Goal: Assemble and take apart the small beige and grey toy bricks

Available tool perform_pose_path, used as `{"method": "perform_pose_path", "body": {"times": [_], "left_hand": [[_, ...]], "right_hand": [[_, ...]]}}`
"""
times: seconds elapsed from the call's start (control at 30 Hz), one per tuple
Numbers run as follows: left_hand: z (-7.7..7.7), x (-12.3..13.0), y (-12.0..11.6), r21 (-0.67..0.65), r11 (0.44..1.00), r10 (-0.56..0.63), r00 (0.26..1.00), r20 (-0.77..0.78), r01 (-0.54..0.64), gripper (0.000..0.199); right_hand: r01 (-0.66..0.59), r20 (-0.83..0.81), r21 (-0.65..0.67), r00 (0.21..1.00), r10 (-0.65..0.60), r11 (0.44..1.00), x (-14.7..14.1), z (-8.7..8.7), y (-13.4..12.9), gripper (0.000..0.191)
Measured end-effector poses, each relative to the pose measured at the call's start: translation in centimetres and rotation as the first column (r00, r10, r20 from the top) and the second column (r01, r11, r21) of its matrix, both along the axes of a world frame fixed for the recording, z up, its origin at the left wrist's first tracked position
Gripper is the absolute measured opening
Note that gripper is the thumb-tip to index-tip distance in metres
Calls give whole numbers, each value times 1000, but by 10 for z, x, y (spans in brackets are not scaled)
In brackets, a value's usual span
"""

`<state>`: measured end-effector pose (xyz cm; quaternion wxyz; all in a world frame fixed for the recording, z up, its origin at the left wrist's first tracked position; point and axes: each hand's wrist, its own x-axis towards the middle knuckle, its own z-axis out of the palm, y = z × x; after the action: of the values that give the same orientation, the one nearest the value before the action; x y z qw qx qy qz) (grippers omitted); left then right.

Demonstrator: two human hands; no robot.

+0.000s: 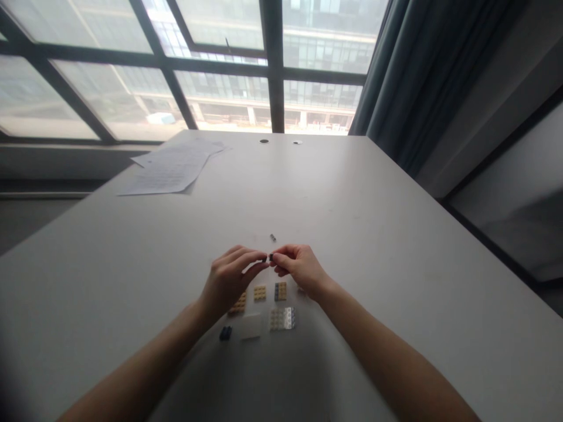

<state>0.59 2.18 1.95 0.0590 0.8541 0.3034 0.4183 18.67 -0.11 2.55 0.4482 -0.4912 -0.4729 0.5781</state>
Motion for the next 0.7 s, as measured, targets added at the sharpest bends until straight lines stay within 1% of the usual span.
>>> {"method": "perform_pose_path", "body": {"times": [0.07,0.1,0.13,0.2,0.3,0.37,0.43,0.53,0.7], "left_hand": [[-1,0,1,-39,999,27,998,-61,-30,9],[-2,0,1,-70,996,41,993,-113,-49,9],[-3,0,2,-104,992,52,984,-172,-70,9],[-5,0,3,-168,980,60,957,-283,-111,9],[-8,-1,3,-219,965,54,931,-362,-141,8],[-9,-1,4,-238,961,43,928,-371,-140,9],[-8,-2,4,-263,954,37,930,-365,-141,13],[-7,-4,6,-297,946,15,936,-352,-127,18],[-4,-6,7,-319,940,-5,934,-357,-118,12]], "right_hand": [[6,197,123,980,-30,992,6,-2,2,15],[-11,310,193,950,-50,981,8,-3,3,13],[-43,416,259,907,-71,965,10,-5,3,11],[-153,585,366,805,-99,918,12,-8,2,12],[-348,731,436,675,-101,830,11,-11,0,16],[-418,770,435,632,-88,797,10,-12,-1,17],[-430,774,424,629,-73,797,9,-12,-2,18],[-402,765,403,640,-62,822,10,-10,-3,18],[-346,761,330,648,-30,878,11,-7,0,16]]}}
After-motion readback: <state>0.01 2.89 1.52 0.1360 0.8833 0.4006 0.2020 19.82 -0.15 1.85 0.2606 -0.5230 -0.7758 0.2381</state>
